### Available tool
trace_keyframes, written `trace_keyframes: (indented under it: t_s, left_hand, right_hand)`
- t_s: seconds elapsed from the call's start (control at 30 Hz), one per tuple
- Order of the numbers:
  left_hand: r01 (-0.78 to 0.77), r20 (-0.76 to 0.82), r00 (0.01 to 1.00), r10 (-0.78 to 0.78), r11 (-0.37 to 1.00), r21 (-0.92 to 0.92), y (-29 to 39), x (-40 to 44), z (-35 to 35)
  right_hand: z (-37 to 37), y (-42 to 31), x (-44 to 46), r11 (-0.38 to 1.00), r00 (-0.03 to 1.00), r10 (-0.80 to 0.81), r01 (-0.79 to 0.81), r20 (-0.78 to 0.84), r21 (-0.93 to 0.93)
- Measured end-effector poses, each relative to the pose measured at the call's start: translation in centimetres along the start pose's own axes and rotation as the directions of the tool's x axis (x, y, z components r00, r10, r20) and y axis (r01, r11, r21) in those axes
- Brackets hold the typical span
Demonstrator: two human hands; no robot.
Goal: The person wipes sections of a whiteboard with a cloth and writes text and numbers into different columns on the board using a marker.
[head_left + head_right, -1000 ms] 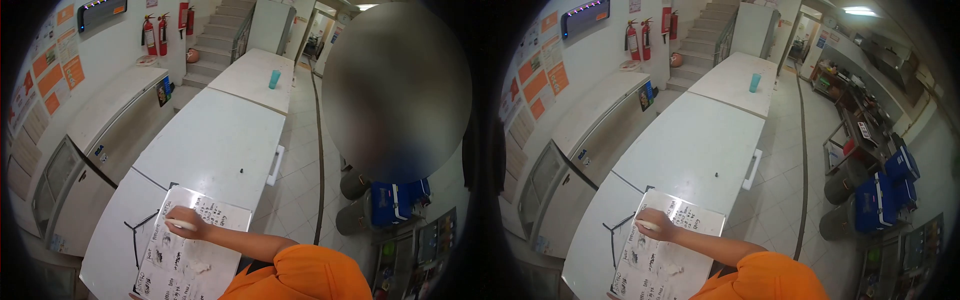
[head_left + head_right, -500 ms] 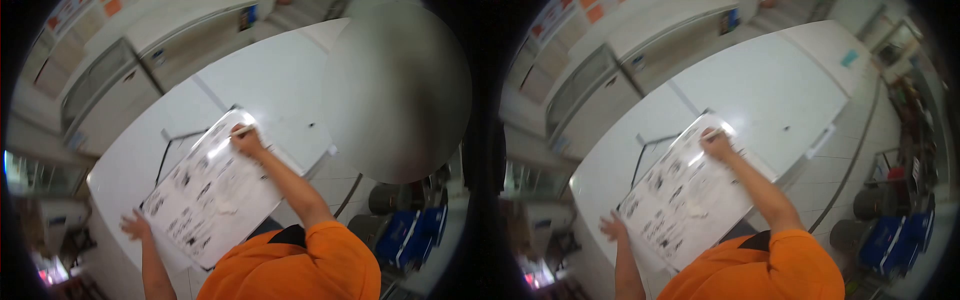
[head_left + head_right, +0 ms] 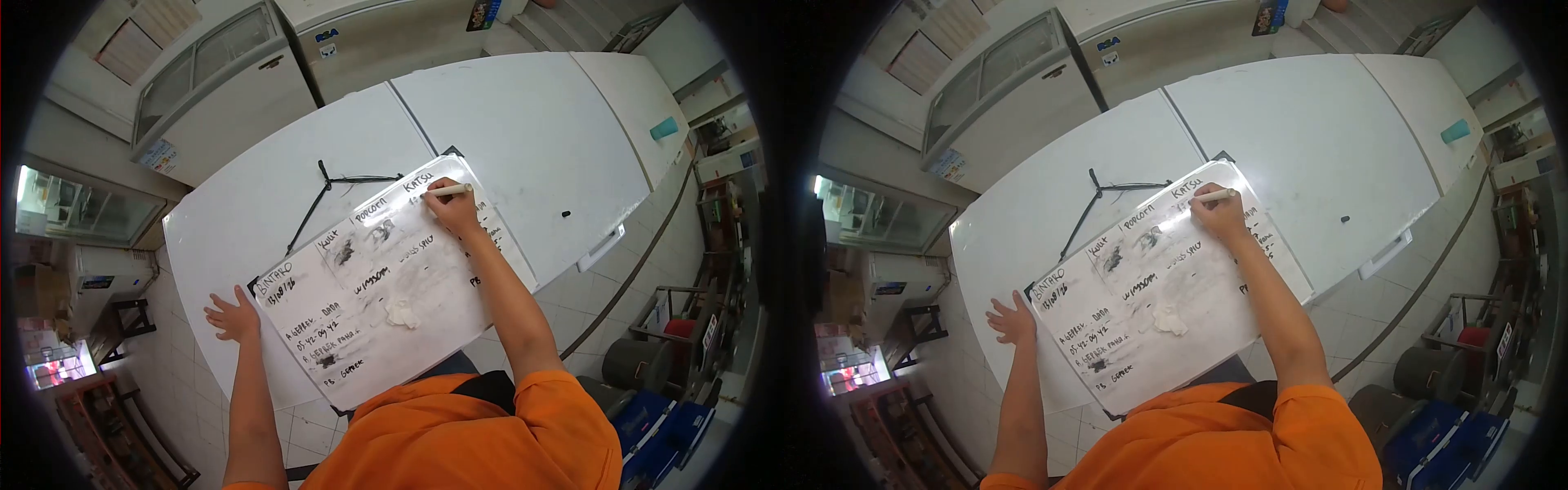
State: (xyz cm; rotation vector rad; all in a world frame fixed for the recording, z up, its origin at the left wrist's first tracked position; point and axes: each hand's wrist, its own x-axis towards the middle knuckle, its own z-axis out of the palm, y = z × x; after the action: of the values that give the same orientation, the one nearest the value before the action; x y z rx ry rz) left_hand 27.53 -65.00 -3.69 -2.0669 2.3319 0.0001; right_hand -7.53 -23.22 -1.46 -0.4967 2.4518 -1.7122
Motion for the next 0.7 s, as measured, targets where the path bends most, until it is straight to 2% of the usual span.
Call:
trace_keyframes:
  t_s: [0.07, 0.17, 0.27, 0.47, 0.7]
  left_hand:
    - [0.005, 0.001, 1.0, -0.005, 1.0, 0.009, -0.3, -0.1, -0.2]
    - [0.004, -0.006, 1.0, -0.004, 1.0, 0.008, -0.2, -0.1, -0.1]
    - [0.002, -0.04, 0.999, -0.002, 1.0, 0.011, -0.5, 0.2, 0.7]
    - [-0.002, -0.02, 1.0, 0.002, 1.0, -0.006, -0.3, 0.1, 0.3]
    - [0.004, -0.006, 1.0, -0.004, 1.0, 0.0, -0.3, 0.1, 0.1]
  right_hand:
    - [0.2, -0.3, -0.2, 0.999, 1.0, 0.0, 0.0, -0.015, -0.04]
    - [0.2, 0.1, -0.4, 0.999, 0.999, 0.004, -0.006, 0.035, 0.035]
    - [0.1, 0.7, -0.2, 0.998, 0.999, -0.039, 0.039, 0.006, -0.044]
    - [0.2, -0.1, -0.5, 0.996, 0.996, 0.031, -0.024, -0.085, 0.087]
    - [-0.5, 0.9, 0.3, 0.999, 0.996, 0.019, -0.022, -0.087, -0.026]
